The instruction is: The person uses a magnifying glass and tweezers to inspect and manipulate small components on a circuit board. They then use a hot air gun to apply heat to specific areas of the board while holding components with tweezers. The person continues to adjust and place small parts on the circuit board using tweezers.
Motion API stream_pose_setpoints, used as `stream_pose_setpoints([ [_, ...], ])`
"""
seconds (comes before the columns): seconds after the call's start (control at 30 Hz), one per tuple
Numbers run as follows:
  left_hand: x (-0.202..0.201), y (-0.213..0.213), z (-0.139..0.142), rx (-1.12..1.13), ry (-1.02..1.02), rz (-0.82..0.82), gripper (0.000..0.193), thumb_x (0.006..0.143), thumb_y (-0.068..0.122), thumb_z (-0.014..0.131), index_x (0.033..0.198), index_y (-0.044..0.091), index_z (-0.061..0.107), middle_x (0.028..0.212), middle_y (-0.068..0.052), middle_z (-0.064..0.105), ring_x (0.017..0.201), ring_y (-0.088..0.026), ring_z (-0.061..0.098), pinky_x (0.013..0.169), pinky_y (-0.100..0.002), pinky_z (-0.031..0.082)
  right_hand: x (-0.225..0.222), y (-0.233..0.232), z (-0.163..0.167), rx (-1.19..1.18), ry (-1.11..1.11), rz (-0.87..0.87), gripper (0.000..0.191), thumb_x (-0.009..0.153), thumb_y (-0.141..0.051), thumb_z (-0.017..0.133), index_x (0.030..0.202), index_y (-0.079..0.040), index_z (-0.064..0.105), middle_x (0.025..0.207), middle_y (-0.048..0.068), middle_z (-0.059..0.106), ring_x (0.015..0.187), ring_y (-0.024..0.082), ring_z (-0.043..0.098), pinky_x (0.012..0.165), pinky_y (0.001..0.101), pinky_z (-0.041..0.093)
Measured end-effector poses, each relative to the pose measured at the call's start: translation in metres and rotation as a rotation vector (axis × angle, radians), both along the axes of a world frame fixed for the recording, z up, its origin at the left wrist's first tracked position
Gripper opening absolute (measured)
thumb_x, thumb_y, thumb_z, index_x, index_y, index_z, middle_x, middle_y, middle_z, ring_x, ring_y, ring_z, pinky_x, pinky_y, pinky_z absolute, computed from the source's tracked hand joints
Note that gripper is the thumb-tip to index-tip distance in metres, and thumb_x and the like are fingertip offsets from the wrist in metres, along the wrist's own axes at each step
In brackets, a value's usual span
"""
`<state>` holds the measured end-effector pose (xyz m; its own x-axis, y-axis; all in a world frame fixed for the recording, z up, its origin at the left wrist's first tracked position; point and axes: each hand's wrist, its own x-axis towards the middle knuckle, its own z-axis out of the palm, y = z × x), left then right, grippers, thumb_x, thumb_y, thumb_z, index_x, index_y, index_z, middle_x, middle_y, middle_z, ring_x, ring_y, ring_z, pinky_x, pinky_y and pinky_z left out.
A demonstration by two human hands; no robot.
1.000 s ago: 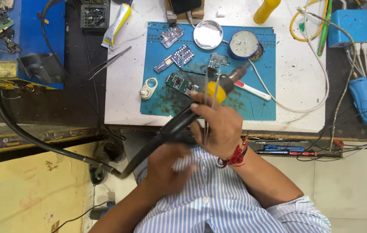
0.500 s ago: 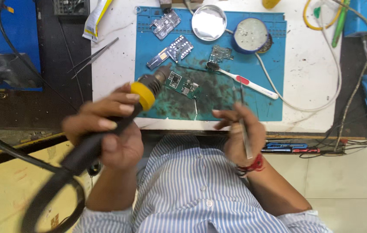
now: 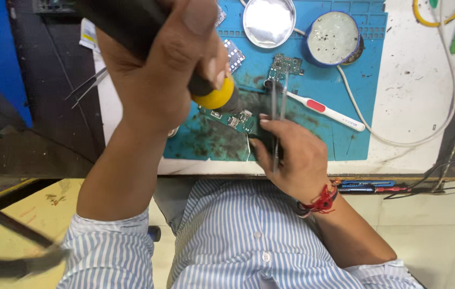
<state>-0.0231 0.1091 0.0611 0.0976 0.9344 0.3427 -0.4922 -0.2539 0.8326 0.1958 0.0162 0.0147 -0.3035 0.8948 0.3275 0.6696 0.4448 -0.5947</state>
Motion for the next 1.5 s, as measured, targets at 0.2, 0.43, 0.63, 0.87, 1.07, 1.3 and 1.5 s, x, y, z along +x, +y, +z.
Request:
stream_pose_setpoints([
  [0.2, -0.004, -0.007, -0.005, -0.075, -0.077, -0.020, 0.018, 0.119, 0.009, 0.068, 0.105, 0.001, 0.059, 0.074, -0.010, 0.058, 0.058, -0.017, 0.058, 0.060, -0.033, 0.052, -0.015, 0.008, 0.000, -0.090, -0.032, -0.033, 0.038, 0.087, -0.015, 0.088, 0.115, -0.005, 0.064, 0.102, 0.013, 0.072, 0.087, 0.030, 0.072, 0.073, 0.0370, 0.056],
  [0.43, 0.005, -0.011, -0.001, -0.066, 0.015, -0.028, 0.023, 0.116, 0.011, 0.069, 0.098, 0.002, 0.056, 0.074, -0.005, 0.057, 0.058, -0.011, 0.058, 0.056, -0.027, 0.053, 0.000, -0.005, -0.007, -0.132, 0.180, -0.087, 0.025, 0.105, -0.007, 0.067, 0.129, -0.001, 0.062, 0.100, 0.012, 0.076, 0.084, 0.020, 0.075, 0.070, 0.0270, 0.056],
  [0.63, 0.011, -0.011, -0.001, -0.103, 0.020, -0.016, 0.024, 0.115, 0.007, 0.068, 0.095, 0.002, 0.055, 0.074, -0.004, 0.056, 0.057, -0.009, 0.055, 0.056, -0.026, 0.052, 0.023, -0.017, -0.003, -0.136, 0.244, -0.133, 0.026, 0.106, -0.010, 0.059, 0.126, 0.004, 0.066, 0.088, 0.009, 0.074, 0.079, 0.016, 0.074, 0.068, 0.0241, 0.055],
  [0.87, 0.011, -0.010, -0.007, -0.062, 0.027, 0.013, 0.023, 0.114, 0.008, 0.069, 0.095, 0.002, 0.056, 0.077, -0.004, 0.059, 0.060, -0.010, 0.059, 0.059, -0.026, 0.053, 0.027, -0.015, -0.002, -0.098, 0.117, -0.107, 0.023, 0.107, -0.008, 0.067, 0.128, 0.002, 0.068, 0.107, 0.017, 0.075, 0.092, 0.026, 0.075, 0.085, 0.0286, 0.055],
  [1.07, 0.012, -0.011, -0.007, -0.084, 0.036, 0.022, 0.024, 0.114, 0.006, 0.070, 0.094, 0.002, 0.058, 0.077, -0.004, 0.060, 0.060, -0.010, 0.059, 0.058, -0.025, 0.051, 0.023, -0.018, 0.000, -0.152, 0.134, -0.157, 0.022, 0.099, -0.001, 0.069, 0.120, 0.003, 0.068, 0.105, 0.015, 0.076, 0.082, 0.022, 0.073, 0.078, 0.0273, 0.054],
  [1.3, 0.017, -0.012, -0.005, -0.083, 0.026, 0.024, 0.024, 0.112, 0.005, 0.069, 0.090, 0.003, 0.057, 0.075, -0.002, 0.060, 0.057, -0.008, 0.057, 0.054, -0.024, 0.048, 0.014, -0.022, -0.003, -0.210, 0.279, -0.190, 0.022, 0.095, 0.003, 0.074, 0.116, 0.001, 0.069, 0.103, 0.012, 0.076, 0.081, 0.015, 0.074, 0.074, 0.0232, 0.056],
  [1.5, 0.019, -0.007, -0.011, 0.005, 0.056, 0.054, 0.027, 0.113, 0.004, 0.070, 0.089, 0.003, 0.057, 0.076, -0.002, 0.057, 0.056, -0.008, 0.050, 0.053, -0.025, 0.042, 0.011, -0.022, -0.008, -0.260, 0.326, -0.174, 0.022, 0.092, 0.003, 0.075, 0.112, 0.002, 0.066, 0.097, 0.012, 0.076, 0.078, 0.013, 0.073, 0.073, 0.0222, 0.056],
])
